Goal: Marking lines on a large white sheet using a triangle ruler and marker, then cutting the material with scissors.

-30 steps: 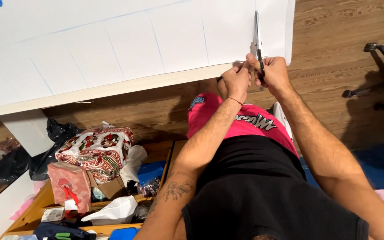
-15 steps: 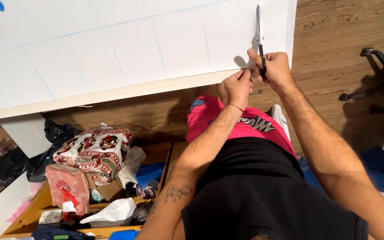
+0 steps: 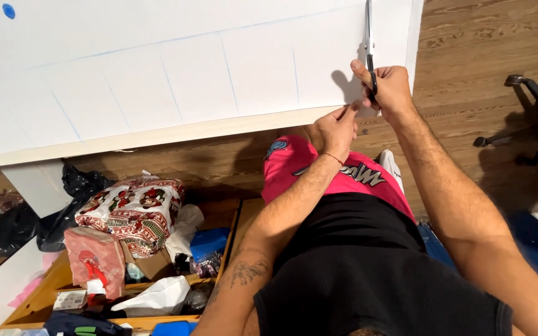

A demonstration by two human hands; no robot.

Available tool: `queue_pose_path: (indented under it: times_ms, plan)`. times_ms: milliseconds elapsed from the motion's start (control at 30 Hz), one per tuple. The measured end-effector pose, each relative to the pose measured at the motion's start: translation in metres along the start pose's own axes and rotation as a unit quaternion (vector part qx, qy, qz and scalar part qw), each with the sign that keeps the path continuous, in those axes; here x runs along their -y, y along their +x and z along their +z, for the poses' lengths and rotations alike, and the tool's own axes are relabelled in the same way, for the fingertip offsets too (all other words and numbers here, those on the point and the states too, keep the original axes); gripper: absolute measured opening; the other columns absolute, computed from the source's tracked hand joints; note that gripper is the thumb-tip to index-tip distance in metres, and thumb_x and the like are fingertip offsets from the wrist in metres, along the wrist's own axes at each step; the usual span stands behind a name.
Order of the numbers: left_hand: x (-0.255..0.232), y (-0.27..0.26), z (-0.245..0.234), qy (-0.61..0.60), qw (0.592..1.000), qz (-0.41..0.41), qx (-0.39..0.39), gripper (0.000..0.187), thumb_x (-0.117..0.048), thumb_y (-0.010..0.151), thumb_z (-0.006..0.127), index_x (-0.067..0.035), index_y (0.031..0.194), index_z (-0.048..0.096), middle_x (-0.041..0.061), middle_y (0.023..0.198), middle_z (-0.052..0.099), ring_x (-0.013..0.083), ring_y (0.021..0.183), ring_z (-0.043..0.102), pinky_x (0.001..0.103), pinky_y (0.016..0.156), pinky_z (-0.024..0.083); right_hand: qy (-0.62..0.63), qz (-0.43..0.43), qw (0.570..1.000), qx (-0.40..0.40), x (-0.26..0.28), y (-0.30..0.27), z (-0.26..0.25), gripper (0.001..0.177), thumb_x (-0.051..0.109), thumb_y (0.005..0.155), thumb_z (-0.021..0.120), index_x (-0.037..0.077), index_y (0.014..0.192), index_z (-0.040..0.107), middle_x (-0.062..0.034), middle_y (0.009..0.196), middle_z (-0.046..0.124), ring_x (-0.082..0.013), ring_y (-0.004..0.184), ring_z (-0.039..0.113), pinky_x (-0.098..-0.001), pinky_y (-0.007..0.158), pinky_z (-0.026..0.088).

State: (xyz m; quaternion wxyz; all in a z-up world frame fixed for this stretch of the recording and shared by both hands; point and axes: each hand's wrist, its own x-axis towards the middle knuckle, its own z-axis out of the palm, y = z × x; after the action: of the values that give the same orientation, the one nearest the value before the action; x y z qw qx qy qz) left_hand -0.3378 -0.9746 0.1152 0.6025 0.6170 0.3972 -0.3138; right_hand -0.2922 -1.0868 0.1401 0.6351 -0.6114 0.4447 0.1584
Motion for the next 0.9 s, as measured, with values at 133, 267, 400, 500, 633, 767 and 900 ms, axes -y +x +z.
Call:
queue_pose_path:
  times_ms: [133, 267, 400, 500, 633, 767, 900]
  plan:
    - [0.028, 0.022, 0.003, -0.080, 0.995, -0.026, 0.049, 0.021, -0.020, 0.092, 0.077, -0.001, 0.102, 0.079, 0.000, 0.049, 0.047, 0.0071, 0.038, 0.039, 0.020, 0.032, 0.027, -0.032, 0.043, 0.999, -0.006, 0.015, 0.003, 0.002, 0.062, 0.049, 0.093, 0.082, 0.017, 0.056, 0.045, -0.0013, 0.051, 0.049, -0.0074, 0.037, 0.045, -0.0221, 0.033, 0.023]
    - [0.021, 0.021, -0.001, -0.064, 0.995, -0.044, 0.063, 0.020, -0.019, 0.094, 0.075, -0.003, 0.082, 0.071, 0.002, 0.050, 0.047, 0.0098, 0.038, 0.038, 0.024, 0.033, 0.028, -0.029, 0.036, 0.999, 0.019, 0.015, 0.002, -0.006, 0.060, 0.047, 0.095, 0.079, 0.019, 0.057, 0.042, -0.0010, 0.049, 0.047, -0.0077, 0.036, 0.042, -0.0232, 0.033, 0.020]
    - [-0.004, 0.003, -0.025, 0.075, 0.993, 0.032, 0.090, 0.024, -0.027, 0.093, 0.075, -0.006, 0.105, 0.080, -0.001, 0.048, 0.056, 0.0075, 0.036, 0.047, 0.018, 0.039, 0.038, -0.072, 0.053, 0.988, 0.122, 0.017, -0.009, -0.041, 0.061, 0.054, 0.100, 0.067, 0.009, 0.060, 0.051, -0.0097, 0.046, 0.051, -0.0112, 0.035, 0.036, -0.0236, 0.036, 0.022]
    - [-0.003, 0.005, -0.030, 0.197, 0.956, 0.196, 0.096, 0.026, -0.034, 0.095, 0.074, -0.011, 0.105, 0.079, -0.005, 0.054, 0.057, 0.0056, 0.042, 0.045, 0.019, 0.045, 0.037, -0.119, 0.054, 0.970, 0.203, 0.018, -0.009, -0.092, 0.065, 0.055, 0.099, 0.064, 0.006, 0.058, 0.054, -0.0122, 0.045, 0.053, -0.0116, 0.035, 0.036, -0.0237, 0.038, 0.023]
    - [-0.031, 0.008, -0.012, 0.323, 0.865, 0.383, 0.019, 0.035, -0.044, 0.095, 0.069, -0.015, 0.115, 0.067, -0.004, 0.084, 0.063, 0.0102, 0.073, 0.059, 0.024, 0.060, 0.047, -0.190, 0.049, 0.947, 0.253, 0.030, 0.002, -0.149, 0.061, 0.053, 0.096, 0.066, 0.005, 0.061, 0.056, -0.0133, 0.047, 0.057, -0.0116, 0.037, 0.036, -0.0251, 0.039, 0.022]
    - [-0.048, 0.022, 0.021, 0.377, 0.790, 0.476, -0.089, 0.050, -0.043, 0.091, 0.074, -0.012, 0.128, 0.063, 0.007, 0.124, 0.058, 0.0227, 0.117, 0.053, 0.039, 0.105, 0.046, -0.248, 0.037, 0.931, 0.265, 0.088, 0.014, -0.161, 0.059, 0.045, 0.098, 0.069, 0.007, 0.058, 0.049, -0.0106, 0.050, 0.050, -0.0157, 0.044, 0.041, -0.0285, 0.043, 0.024]
    - [-0.040, 0.033, 0.057, 0.424, 0.757, 0.458, -0.194, 0.059, -0.047, 0.092, 0.071, -0.013, 0.137, 0.057, 0.011, 0.143, 0.053, 0.0251, 0.129, 0.050, 0.042, 0.111, 0.044, -0.426, -0.003, 0.855, 0.297, 0.139, 0.035, -0.172, 0.063, 0.045, 0.100, 0.067, 0.007, 0.053, 0.050, -0.0098, 0.045, 0.054, -0.0158, 0.042, 0.037, -0.0287, 0.051, 0.031]
